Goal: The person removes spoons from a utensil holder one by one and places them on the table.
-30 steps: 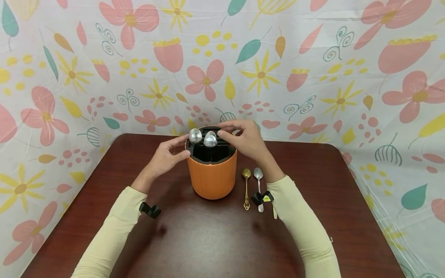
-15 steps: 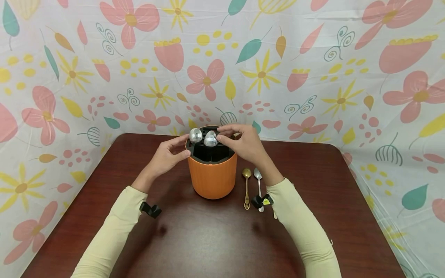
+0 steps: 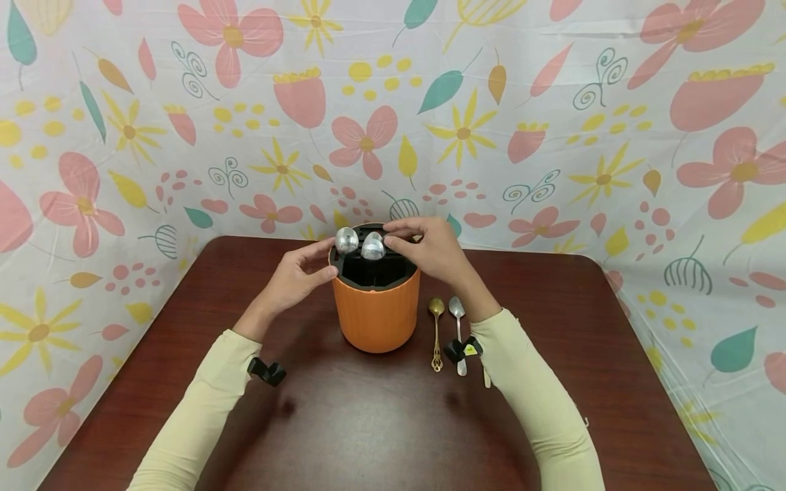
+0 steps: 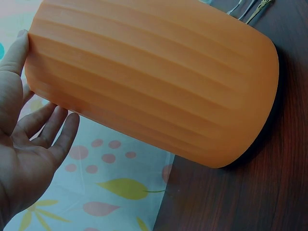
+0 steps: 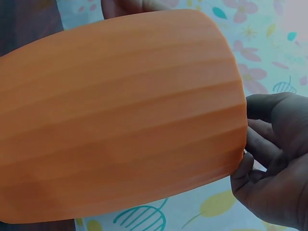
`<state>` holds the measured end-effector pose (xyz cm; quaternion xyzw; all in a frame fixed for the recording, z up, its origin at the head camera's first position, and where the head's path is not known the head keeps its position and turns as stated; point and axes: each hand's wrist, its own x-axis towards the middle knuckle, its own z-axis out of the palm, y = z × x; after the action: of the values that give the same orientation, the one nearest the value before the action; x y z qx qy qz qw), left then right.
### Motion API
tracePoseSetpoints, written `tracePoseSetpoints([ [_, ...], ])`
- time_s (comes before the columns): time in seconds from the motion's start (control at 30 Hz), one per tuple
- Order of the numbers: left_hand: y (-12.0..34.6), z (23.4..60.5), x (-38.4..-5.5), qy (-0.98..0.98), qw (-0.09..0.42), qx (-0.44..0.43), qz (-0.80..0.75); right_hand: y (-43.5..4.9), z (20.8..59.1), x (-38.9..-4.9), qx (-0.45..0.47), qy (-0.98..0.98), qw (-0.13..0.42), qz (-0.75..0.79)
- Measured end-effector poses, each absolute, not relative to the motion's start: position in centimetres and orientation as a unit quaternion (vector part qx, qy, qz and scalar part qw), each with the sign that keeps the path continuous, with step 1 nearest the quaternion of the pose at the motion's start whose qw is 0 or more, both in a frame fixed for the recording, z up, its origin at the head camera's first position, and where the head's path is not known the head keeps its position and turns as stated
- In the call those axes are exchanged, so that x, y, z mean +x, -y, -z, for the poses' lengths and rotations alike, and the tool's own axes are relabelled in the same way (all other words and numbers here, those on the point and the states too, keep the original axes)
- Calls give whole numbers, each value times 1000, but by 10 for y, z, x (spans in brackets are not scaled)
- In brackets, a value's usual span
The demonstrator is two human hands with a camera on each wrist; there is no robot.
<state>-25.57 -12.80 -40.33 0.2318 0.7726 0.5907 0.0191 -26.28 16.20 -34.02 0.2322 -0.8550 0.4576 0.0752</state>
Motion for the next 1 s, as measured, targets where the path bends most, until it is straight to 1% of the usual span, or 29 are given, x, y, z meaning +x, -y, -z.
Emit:
tracePoseSetpoints([
  [0.5,128,403,-255,-771,8,243,-589,-160,335,-267,259,865,42,-427],
  [1.0,128,400,-254,-769,23,230,-597,-162,327,-271,289,866,-5,-408],
])
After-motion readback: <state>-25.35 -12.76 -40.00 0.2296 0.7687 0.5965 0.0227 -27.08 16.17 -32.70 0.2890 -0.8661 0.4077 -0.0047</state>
